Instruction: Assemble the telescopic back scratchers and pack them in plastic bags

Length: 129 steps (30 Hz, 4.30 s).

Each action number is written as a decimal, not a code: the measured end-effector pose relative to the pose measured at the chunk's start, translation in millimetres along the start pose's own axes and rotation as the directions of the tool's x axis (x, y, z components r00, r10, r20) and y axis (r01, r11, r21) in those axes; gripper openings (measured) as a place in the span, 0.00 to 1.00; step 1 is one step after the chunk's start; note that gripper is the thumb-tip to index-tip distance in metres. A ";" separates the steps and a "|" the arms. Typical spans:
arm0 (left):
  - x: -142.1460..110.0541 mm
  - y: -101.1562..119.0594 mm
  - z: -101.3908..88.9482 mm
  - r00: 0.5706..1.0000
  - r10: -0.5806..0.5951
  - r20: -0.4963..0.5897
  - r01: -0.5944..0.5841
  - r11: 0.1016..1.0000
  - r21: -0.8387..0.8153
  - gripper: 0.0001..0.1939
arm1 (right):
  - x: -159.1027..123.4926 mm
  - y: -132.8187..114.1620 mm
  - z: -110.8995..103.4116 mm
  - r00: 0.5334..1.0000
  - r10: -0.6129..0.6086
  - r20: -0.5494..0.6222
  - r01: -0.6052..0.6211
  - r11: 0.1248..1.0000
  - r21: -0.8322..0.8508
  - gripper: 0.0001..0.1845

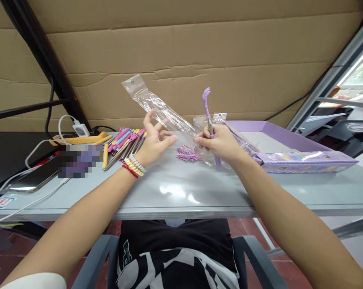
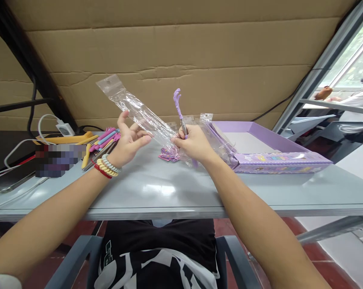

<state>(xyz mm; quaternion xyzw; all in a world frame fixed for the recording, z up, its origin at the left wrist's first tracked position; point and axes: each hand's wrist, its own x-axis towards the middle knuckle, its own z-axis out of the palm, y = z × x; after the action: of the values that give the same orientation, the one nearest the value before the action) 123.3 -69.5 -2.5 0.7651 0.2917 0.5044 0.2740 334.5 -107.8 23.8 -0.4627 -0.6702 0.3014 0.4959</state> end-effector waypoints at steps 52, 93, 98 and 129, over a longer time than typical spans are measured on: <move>1.2 15.0 -2.9 0.901 -0.299 0.315 0.384 0.888 -0.255 0.17 | -2.0 4.0 7.2 0.993 -0.006 0.117 -0.025 0.964 0.266 0.25; -5.3 18.3 -6.3 0.901 -0.072 0.428 0.229 0.917 -0.326 0.27 | -4.6 9.4 17.7 0.985 0.027 0.172 -0.028 1.000 0.007 0.32; 0.4 8.1 -20.0 0.949 -0.085 0.305 0.182 0.934 -0.307 0.24 | -3.8 5.9 12.0 0.989 0.063 0.134 -0.037 0.982 -0.183 0.24; 10.7 -24.4 -63.1 0.949 -0.292 0.120 0.311 0.796 -0.519 0.25 | -4.0 7.0 6.1 0.960 -0.164 0.227 0.248 0.874 -0.418 0.11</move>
<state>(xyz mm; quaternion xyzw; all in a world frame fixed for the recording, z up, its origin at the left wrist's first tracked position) 63.8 -37.3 8.2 0.6113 0.2538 0.5022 0.5565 331.3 -108.4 14.2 -0.4591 -0.8095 0.1280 0.3429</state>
